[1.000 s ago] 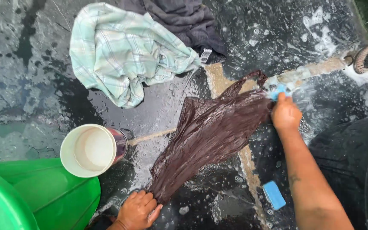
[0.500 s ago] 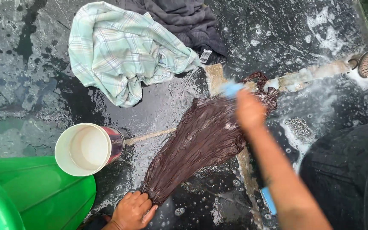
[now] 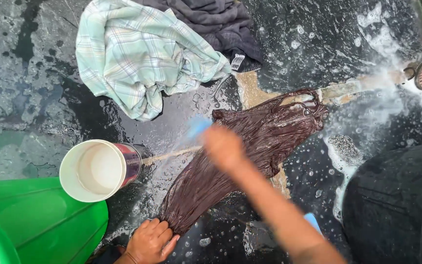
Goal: Hand washing various items of clothing on a stone floor using soap and a scrub brush.
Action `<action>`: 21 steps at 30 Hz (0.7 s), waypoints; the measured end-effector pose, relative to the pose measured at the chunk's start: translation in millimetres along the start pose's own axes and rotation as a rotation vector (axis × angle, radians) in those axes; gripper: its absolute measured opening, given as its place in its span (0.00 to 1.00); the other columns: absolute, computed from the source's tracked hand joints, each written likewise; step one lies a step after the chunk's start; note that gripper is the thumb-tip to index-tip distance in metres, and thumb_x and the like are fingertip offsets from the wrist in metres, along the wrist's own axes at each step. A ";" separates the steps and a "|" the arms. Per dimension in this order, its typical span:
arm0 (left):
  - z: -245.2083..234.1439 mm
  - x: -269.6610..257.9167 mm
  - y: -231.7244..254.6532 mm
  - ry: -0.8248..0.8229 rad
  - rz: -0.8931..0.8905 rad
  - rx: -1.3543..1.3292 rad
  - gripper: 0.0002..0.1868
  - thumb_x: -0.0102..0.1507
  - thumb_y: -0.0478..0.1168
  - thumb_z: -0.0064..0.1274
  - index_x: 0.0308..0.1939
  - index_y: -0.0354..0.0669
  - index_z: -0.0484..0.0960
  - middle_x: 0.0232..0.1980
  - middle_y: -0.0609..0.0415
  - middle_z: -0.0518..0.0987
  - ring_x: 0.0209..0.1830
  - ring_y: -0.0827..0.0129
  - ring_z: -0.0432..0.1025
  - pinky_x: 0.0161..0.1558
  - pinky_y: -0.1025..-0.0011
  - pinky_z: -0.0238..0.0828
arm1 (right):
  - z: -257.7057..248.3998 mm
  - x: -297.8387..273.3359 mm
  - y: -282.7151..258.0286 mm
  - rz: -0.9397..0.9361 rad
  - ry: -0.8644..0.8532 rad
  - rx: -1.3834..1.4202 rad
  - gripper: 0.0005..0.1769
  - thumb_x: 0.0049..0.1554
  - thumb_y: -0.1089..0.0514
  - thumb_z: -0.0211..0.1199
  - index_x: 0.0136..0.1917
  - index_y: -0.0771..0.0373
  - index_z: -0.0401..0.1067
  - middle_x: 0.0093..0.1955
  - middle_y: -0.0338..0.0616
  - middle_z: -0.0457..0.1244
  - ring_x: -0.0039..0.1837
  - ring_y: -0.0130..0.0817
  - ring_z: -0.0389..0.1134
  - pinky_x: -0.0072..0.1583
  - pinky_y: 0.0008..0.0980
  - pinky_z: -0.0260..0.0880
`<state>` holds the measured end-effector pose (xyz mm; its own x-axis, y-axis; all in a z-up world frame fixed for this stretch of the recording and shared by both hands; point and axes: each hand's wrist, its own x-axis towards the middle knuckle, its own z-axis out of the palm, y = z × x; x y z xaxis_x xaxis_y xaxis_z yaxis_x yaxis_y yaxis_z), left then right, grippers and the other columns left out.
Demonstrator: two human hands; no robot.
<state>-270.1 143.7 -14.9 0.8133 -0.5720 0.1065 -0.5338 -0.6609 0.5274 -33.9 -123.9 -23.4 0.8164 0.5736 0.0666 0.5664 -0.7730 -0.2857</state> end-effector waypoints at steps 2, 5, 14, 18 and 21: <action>-4.1 3.3 0.4 0.008 0.015 0.000 0.13 0.57 0.47 0.62 0.24 0.46 0.79 0.31 0.53 0.73 0.31 0.58 0.69 0.32 0.61 0.64 | -9.9 -12.3 137.6 0.239 0.085 -0.140 0.12 0.55 0.61 0.55 0.53 0.59 0.73 0.46 0.49 0.67 0.45 0.48 0.70 0.44 0.47 0.72; -11.0 6.7 -3.3 0.015 0.037 0.007 0.13 0.57 0.47 0.62 0.24 0.46 0.78 0.32 0.52 0.73 0.31 0.59 0.69 0.32 0.61 0.64 | -36.7 -54.9 240.2 0.665 0.192 -0.199 0.15 0.66 0.56 0.49 0.60 0.64 0.71 0.48 0.56 0.67 0.44 0.51 0.70 0.44 0.50 0.71; -10.6 6.3 5.7 0.021 0.016 0.022 0.14 0.58 0.48 0.61 0.23 0.48 0.77 0.30 0.55 0.71 0.32 0.59 0.69 0.34 0.62 0.65 | 31.7 -102.9 -120.7 0.091 -0.039 0.219 0.07 0.50 0.59 0.60 0.45 0.56 0.70 0.42 0.44 0.64 0.47 0.45 0.68 0.50 0.50 0.68; -16.0 9.5 5.8 -0.042 -0.073 -0.023 0.16 0.57 0.53 0.62 0.24 0.48 0.78 0.30 0.55 0.72 0.32 0.58 0.69 0.35 0.61 0.65 | 8.0 -125.1 -5.8 0.110 0.169 0.078 0.07 0.48 0.60 0.63 0.42 0.54 0.69 0.40 0.42 0.63 0.43 0.45 0.67 0.43 0.44 0.70; -35.6 42.0 27.3 -0.143 -0.397 -0.119 0.33 0.49 0.68 0.65 0.42 0.46 0.79 0.39 0.51 0.73 0.37 0.55 0.71 0.40 0.58 0.66 | -19.3 -161.7 185.5 0.612 0.095 -0.325 0.07 0.65 0.59 0.54 0.56 0.57 0.69 0.45 0.50 0.66 0.42 0.49 0.70 0.43 0.48 0.71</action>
<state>-242.4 119.0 34.0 0.9054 -0.3521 -0.2374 -0.1494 -0.7874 0.5980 -58.8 -365.3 -68.7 0.9974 -0.0051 0.0723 -0.0052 -1.0000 0.0013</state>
